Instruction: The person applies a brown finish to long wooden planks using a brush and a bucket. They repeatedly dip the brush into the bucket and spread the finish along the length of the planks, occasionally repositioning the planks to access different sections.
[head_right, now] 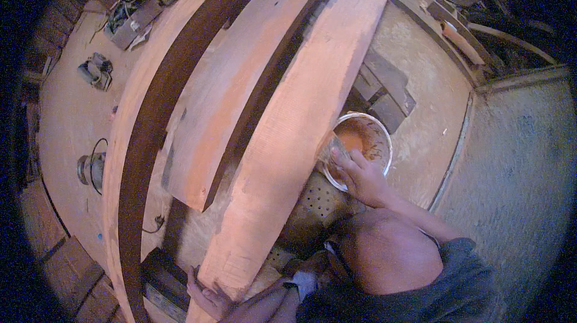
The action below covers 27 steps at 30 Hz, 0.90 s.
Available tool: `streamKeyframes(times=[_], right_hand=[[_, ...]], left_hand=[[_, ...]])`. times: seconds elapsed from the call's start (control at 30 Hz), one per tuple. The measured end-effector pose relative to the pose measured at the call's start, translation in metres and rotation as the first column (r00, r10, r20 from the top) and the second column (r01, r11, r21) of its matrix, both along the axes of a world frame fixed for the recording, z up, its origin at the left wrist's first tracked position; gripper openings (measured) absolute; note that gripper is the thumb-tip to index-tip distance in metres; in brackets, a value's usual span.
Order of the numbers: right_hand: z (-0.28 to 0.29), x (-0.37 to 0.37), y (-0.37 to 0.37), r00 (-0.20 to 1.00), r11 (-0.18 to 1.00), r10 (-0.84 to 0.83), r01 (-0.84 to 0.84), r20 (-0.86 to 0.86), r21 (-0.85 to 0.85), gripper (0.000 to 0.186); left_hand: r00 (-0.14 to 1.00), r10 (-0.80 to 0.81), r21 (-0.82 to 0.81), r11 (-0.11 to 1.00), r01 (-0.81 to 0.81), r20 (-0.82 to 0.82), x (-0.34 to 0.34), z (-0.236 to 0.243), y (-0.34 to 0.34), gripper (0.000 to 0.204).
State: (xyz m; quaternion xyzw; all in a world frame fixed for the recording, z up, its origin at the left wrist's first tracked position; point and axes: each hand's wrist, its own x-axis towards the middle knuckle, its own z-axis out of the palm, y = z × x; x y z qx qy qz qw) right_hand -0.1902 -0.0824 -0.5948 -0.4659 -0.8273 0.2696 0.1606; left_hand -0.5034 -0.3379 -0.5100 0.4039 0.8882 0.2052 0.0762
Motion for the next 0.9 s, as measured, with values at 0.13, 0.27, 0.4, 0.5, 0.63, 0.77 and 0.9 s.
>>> streamKeyframes(times=[0.13,0.27,0.4,0.5,0.63,0.77,0.9], right_hand=[[0.029,0.033,-0.013,0.99,0.988,0.076,-0.059,0.12,-0.141,0.049],[0.055,0.037,0.027,0.971,0.972,-0.187,0.16,-0.151,-0.172,0.023],[0.106,0.018,0.117,0.993,0.884,0.106,-0.113,-0.041,-0.453,0.024],[0.121,0.018,0.177,0.826,0.842,0.516,-0.44,0.228,-0.313,0.028],[0.138,-0.024,0.179,0.667,0.716,0.695,-0.612,0.269,-0.335,0.024],[0.152,-0.077,0.138,0.533,0.621,0.784,-0.666,0.318,-0.413,0.022],[0.157,-0.063,0.176,0.77,0.717,0.638,-0.603,-0.017,-0.349,0.032]], left_hand=[[0.996,0.081,0.06,0.995,-0.083,0.036,0.0,-0.033,-0.024,0.074],[0.995,0.043,-0.022,0.999,-0.041,0.092,-0.001,-0.026,-0.025,0.074],[0.999,0.034,0.048,0.998,-0.034,-0.005,-0.004,-0.033,-0.028,0.07],[1.0,0.007,0.086,0.996,-0.005,-0.029,-0.005,-0.037,-0.024,0.069],[0.999,0.004,0.044,0.999,-0.003,-0.034,0.001,-0.024,-0.014,0.069],[0.999,0.025,0.02,1.0,-0.024,-0.044,-0.004,-0.027,-0.024,0.07],[1.0,0.007,0.011,1.0,-0.007,-0.001,-0.004,-0.03,-0.023,0.066]])
